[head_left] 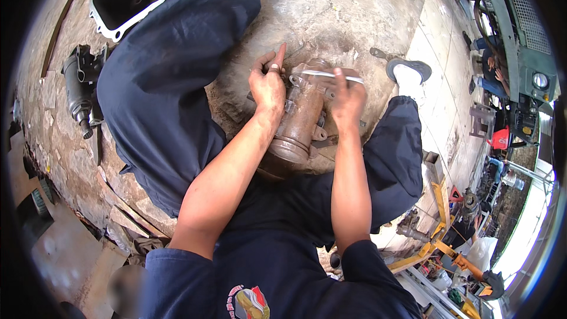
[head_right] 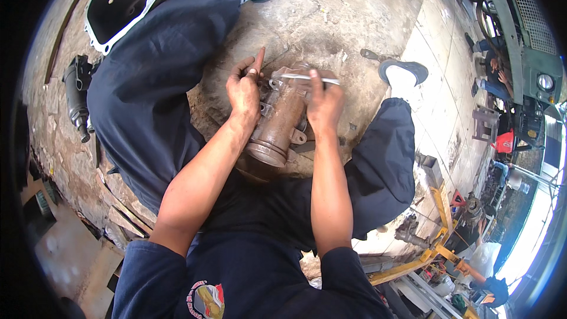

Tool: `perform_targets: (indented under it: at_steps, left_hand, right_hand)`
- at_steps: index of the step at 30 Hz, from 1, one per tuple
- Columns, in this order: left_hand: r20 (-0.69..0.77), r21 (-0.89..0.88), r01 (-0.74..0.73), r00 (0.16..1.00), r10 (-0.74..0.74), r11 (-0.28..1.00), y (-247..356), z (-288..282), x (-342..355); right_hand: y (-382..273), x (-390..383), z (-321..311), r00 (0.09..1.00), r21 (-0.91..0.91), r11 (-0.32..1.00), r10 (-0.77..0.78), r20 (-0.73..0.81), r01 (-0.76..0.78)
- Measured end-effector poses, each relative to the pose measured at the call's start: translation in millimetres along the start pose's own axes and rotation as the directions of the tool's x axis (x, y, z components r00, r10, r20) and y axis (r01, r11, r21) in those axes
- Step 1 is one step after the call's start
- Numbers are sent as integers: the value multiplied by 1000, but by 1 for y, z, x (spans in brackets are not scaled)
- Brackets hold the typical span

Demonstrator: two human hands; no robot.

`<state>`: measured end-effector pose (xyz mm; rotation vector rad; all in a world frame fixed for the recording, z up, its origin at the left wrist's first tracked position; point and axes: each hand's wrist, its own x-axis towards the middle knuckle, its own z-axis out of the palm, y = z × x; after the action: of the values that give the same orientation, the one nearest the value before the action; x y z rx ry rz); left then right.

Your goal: The person sits on the floor and uses a metal rod to scrape and clean the surface of a cylindrical engine component. They repeatedly rotate the part and scrape different areas, then wipe it with their hands.

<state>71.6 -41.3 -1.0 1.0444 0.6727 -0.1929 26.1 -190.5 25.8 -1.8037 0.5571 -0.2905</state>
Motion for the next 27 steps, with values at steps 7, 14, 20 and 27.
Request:
perform_targets:
  at_steps: [7,14,20,27]
  left_hand:
    - [24,66,-28,999,27,997,1,-3,0]
    - [11,16,-15,1000,15,1000,1,-2,-1]
    - [2,65,-19,1000,19,998,-3,-2,1]
    - [-7,80,-24,1000,25,997,-14,-5,6]
  right_hand:
    - [-3,-8,16,991,-385,919,-117,-60,86]
    - [-19,-16,18,966,-558,825,-211,-148,94]
    - [-24,-11,19,986,-721,691,-147,-74,49]
    - [-13,-8,21,922,-685,695,-376,-87,219]
